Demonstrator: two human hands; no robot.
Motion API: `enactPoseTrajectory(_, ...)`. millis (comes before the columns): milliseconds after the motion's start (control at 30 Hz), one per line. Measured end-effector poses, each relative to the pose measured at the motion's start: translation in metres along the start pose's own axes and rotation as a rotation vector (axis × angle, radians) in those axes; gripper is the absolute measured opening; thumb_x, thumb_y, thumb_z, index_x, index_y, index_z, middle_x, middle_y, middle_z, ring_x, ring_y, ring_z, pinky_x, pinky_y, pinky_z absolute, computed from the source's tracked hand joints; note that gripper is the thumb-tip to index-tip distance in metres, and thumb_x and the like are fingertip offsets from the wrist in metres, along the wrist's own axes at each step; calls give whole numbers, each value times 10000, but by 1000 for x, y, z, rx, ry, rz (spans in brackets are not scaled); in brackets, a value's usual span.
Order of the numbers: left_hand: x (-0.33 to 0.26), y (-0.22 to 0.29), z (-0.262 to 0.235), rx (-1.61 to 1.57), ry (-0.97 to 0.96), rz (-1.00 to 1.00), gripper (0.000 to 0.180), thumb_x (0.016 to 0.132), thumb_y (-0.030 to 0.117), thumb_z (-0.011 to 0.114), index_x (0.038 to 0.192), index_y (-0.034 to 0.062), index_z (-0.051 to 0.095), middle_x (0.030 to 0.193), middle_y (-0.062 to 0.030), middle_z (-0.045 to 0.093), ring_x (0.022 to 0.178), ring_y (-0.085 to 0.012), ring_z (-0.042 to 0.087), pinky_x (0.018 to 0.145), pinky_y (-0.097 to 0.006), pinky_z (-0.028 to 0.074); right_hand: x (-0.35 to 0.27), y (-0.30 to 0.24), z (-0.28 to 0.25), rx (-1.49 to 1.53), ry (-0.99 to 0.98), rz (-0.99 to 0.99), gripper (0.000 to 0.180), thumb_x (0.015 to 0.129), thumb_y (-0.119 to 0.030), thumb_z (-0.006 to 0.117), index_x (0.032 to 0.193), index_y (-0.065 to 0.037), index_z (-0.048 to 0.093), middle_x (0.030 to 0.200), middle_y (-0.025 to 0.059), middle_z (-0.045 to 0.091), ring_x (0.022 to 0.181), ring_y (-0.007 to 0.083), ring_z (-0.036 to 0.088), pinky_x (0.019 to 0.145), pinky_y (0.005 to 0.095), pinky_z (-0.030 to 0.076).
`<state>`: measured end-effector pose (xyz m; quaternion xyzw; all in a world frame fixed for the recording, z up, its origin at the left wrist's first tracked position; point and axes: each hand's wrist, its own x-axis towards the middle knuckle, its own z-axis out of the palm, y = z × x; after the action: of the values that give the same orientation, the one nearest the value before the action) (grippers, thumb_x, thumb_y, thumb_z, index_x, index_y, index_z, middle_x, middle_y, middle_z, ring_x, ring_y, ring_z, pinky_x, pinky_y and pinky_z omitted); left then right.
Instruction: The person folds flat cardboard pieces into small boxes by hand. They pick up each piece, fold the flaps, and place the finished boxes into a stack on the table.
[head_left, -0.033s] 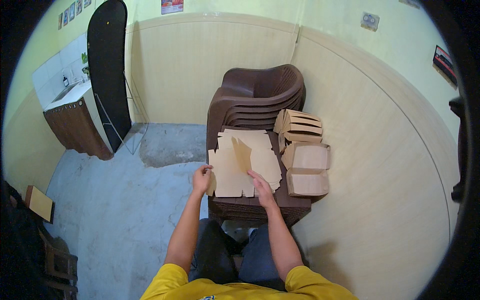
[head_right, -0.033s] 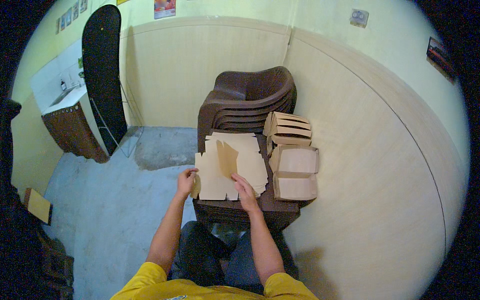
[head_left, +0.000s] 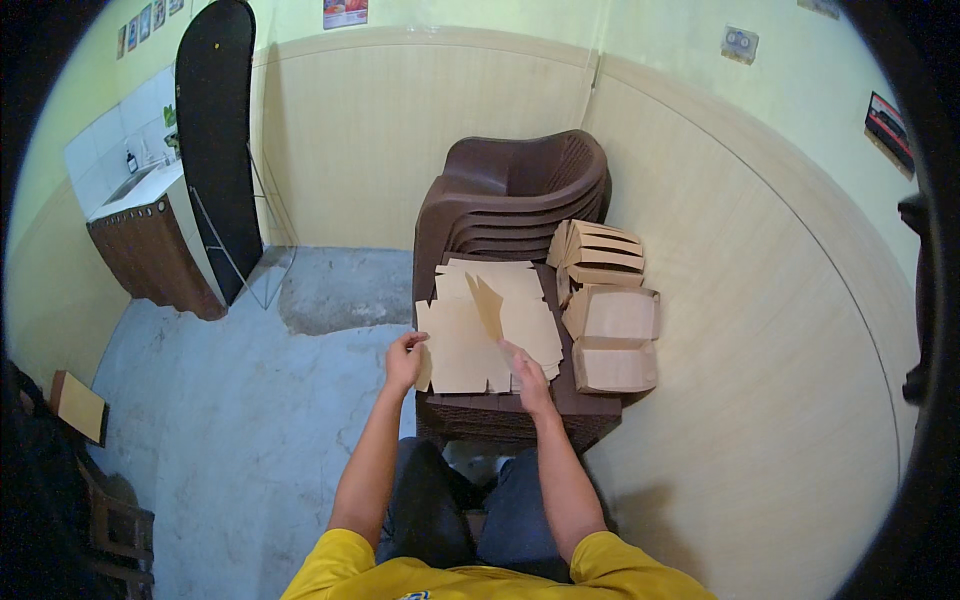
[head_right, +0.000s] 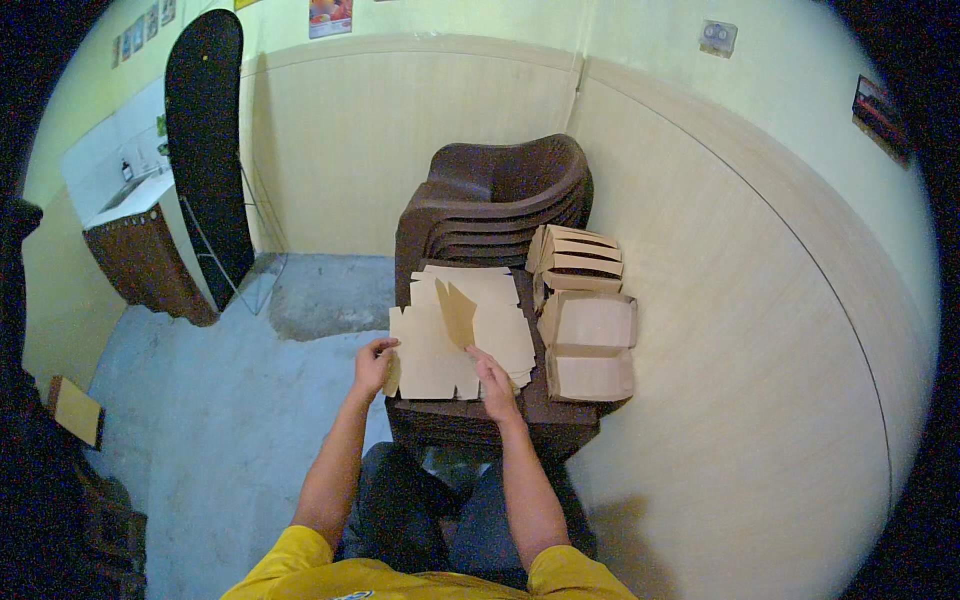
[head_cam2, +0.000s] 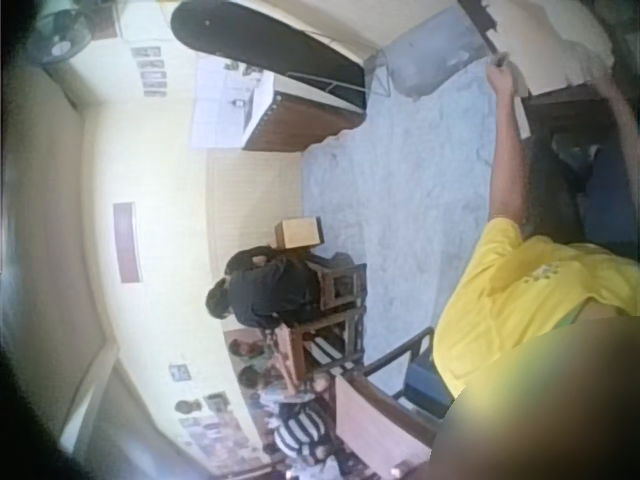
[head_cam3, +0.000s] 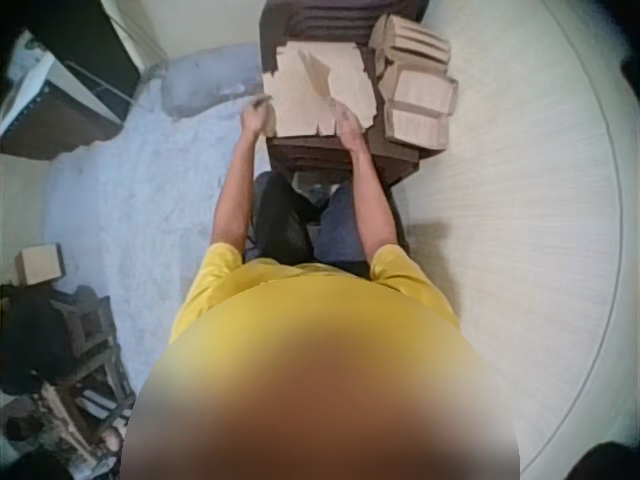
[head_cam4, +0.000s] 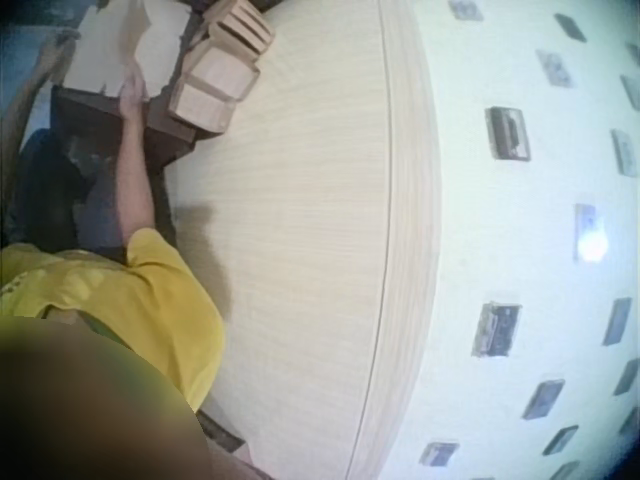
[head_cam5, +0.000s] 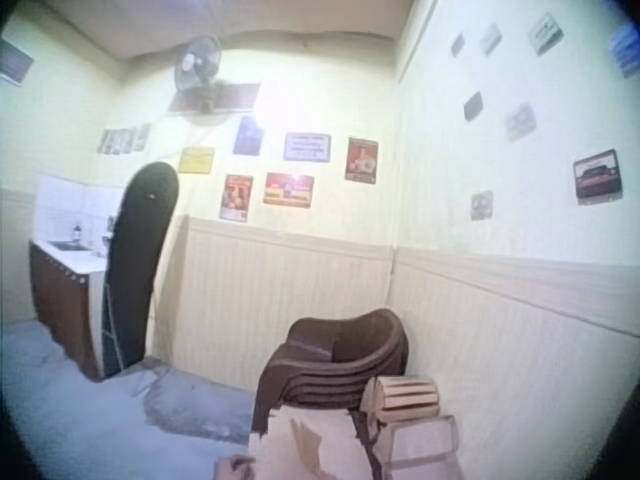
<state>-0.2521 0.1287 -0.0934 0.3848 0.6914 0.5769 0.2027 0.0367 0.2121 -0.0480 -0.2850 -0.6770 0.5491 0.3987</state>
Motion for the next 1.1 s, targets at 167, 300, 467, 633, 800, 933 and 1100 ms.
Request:
enactPoseTrajectory(167,-46,40,-26,175,-73,323,337,882,47,679,1198,51,798,1010,-125,788,976,-329,723,890,-441,575,39,13,-6,143,644,174,662,1130,-546,509,1347,57,675,1301,233,726,1284,373,657,1115,435,472)
enactPoseTrajectory(300,-114,72,-36,562,-92,614,448,793,50,745,1236,98,789,975,-63,743,980,-298,669,837,-443,541,69,-3,-16,-530,445,309,584,1069,-479,628,1335,40,659,1264,280,705,1251,426,648,1090,476,488)
enactPoseTrajectory(467,-134,92,-11,681,21,814,393,801,92,796,1191,139,778,1009,-12,700,1022,-231,649,845,-404,490,76,-22,20,-965,742,41,553,895,-298,839,1359,-47,673,1260,243,659,1298,424,583,1078,511,497)
enactPoseTrajectory(633,-128,99,4,685,15,839,318,834,96,787,1148,136,758,1088,-36,690,1080,-250,651,905,-415,497,69,-28,16,-1028,313,-160,430,871,-282,868,1213,-65,724,1239,164,658,1300,359,592,1068,495,504)
enactPoseTrajectory(800,-111,107,13,668,-37,928,311,844,134,793,1152,134,747,1266,-80,684,1276,-273,625,1084,-467,477,53,-18,10,-932,-214,-86,583,938,-511,783,1355,-105,742,1503,146,612,1447,347,516,1206,484,419)
enactPoseTrajectory(933,-90,111,5,697,127,947,536,770,180,880,1274,132,703,1396,-102,674,1407,-295,575,1187,-490,432,53,-14,-2,-883,-339,-65,592,990,-519,734,1435,-128,719,1609,151,559,1520,350,457,1268,456,360)
enactPoseTrajectory(1100,-51,76,-35,106,102,521,962,753,162,956,1584,119,473,1512,-134,645,1441,-324,583,1178,-499,485,56,-3,-32,-696,-485,-79,452,1038,-308,665,1459,-150,712,1681,160,490,1586,345,383,1322,435,283)
